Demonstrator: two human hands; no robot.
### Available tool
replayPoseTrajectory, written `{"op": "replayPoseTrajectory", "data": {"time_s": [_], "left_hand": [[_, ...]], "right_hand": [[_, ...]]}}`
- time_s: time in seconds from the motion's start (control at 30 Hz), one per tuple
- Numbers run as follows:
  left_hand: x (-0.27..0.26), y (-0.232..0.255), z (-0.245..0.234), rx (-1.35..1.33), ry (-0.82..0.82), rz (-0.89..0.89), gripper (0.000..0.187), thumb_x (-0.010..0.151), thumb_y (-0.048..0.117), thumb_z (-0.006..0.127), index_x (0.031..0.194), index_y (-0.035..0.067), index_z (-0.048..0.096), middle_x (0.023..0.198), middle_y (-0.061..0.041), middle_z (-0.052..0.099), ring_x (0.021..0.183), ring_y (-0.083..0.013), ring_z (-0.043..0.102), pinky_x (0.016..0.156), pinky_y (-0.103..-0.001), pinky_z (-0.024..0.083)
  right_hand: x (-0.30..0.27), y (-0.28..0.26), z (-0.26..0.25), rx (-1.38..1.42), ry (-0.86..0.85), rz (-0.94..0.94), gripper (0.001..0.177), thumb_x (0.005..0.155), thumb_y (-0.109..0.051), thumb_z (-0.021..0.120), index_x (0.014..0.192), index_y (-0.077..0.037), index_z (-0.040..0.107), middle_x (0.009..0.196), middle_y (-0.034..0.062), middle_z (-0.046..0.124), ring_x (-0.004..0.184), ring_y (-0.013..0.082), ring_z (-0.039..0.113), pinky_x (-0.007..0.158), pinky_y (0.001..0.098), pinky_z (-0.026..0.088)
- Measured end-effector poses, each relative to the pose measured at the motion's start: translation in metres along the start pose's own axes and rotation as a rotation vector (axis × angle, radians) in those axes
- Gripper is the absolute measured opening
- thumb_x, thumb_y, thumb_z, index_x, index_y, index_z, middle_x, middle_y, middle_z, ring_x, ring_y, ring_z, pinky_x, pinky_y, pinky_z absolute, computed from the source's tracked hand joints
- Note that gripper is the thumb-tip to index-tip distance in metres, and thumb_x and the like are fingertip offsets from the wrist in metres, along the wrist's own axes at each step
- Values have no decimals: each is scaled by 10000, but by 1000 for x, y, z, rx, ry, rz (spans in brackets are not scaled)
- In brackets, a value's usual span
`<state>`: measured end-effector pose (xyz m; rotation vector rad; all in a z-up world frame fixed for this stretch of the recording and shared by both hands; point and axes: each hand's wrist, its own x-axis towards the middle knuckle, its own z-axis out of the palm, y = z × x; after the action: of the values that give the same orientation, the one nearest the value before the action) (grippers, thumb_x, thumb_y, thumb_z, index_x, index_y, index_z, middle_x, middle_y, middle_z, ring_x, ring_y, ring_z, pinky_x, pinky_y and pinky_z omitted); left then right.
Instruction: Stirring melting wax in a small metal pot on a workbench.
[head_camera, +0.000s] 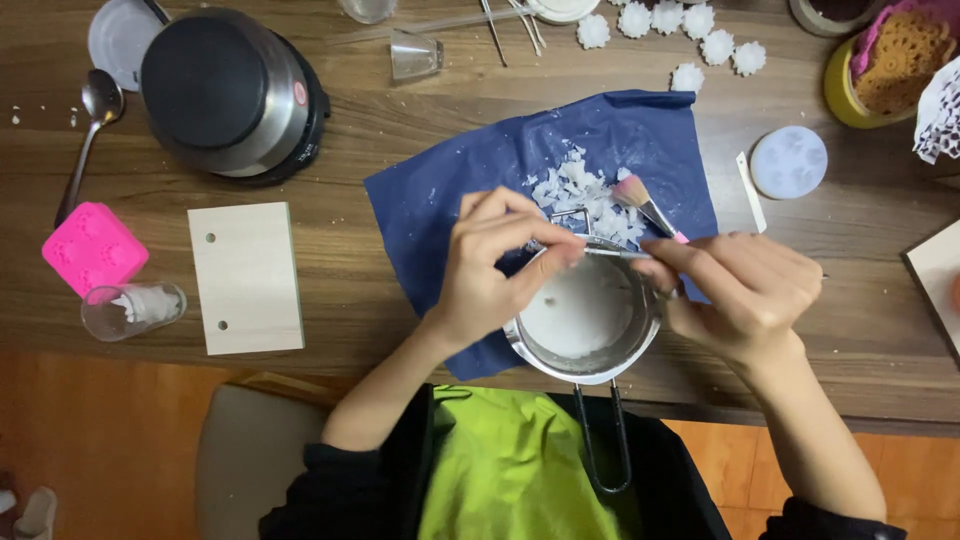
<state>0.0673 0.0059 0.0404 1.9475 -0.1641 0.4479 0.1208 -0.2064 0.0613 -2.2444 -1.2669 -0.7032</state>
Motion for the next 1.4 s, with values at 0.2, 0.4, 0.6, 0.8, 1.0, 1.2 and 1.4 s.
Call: {"op": "replayPoseTrajectory", "data": {"time_s": [0.2,0.4,0.6,0.8,1.0,1.2,1.4], "left_hand": [[14,-16,-5,91,-39,192,74,830,192,733,893,157,717,774,50,631,806,-158,543,843,-324,301],[18,-27,-12,419,43,254,59,888,75,658,897,109,705,862,34,695,819,-209,550,800,-376,294],[10,-38,-13,509,-11,196,84,864,97,627,866,142,698,839,52,671,809,-199,507,783,-377,295],[-1,-31,-14,551,-155,96,284,904,230,595,1178,154,601,967,37,694,915,-207,516,815,-391,304],[-41,-4,-16,407,-113,30,430,928,356,548,1273,100,529,1184,-31,636,1021,-224,583,871,-373,365],[-77,-18,4,141,-51,-305,294,845,314,589,954,79,450,584,31,434,523,-178,465,659,-331,371],[-77,-24,5,146,-80,-117,322,878,153,553,599,99,401,433,-5,399,406,-210,421,539,-337,322]], "right_hand": [[-9,1,-11,221,-217,317,173,945,-120,609,863,-6,712,621,63,571,471,151,430,481,273,306],[-28,-7,-38,-101,-476,221,198,935,-272,696,797,-131,681,466,-74,423,369,61,321,381,256,260],[-23,-36,-39,-230,-717,4,207,961,-211,610,779,-143,537,754,-33,551,506,82,503,391,252,365],[-31,-50,-37,-471,-767,-181,174,867,-72,682,1015,-151,636,869,-19,629,485,47,493,416,192,366],[-9,-67,-32,-525,-700,-318,142,882,-7,587,997,-54,655,671,-30,504,439,62,378,408,215,292],[3,-90,-23,-653,-630,-423,120,849,-29,592,924,-40,684,733,71,574,476,90,341,439,211,229],[15,-117,-6,-896,-629,-457,158,844,-6,666,700,-14,601,579,104,502,470,137,319,467,236,190]]}}
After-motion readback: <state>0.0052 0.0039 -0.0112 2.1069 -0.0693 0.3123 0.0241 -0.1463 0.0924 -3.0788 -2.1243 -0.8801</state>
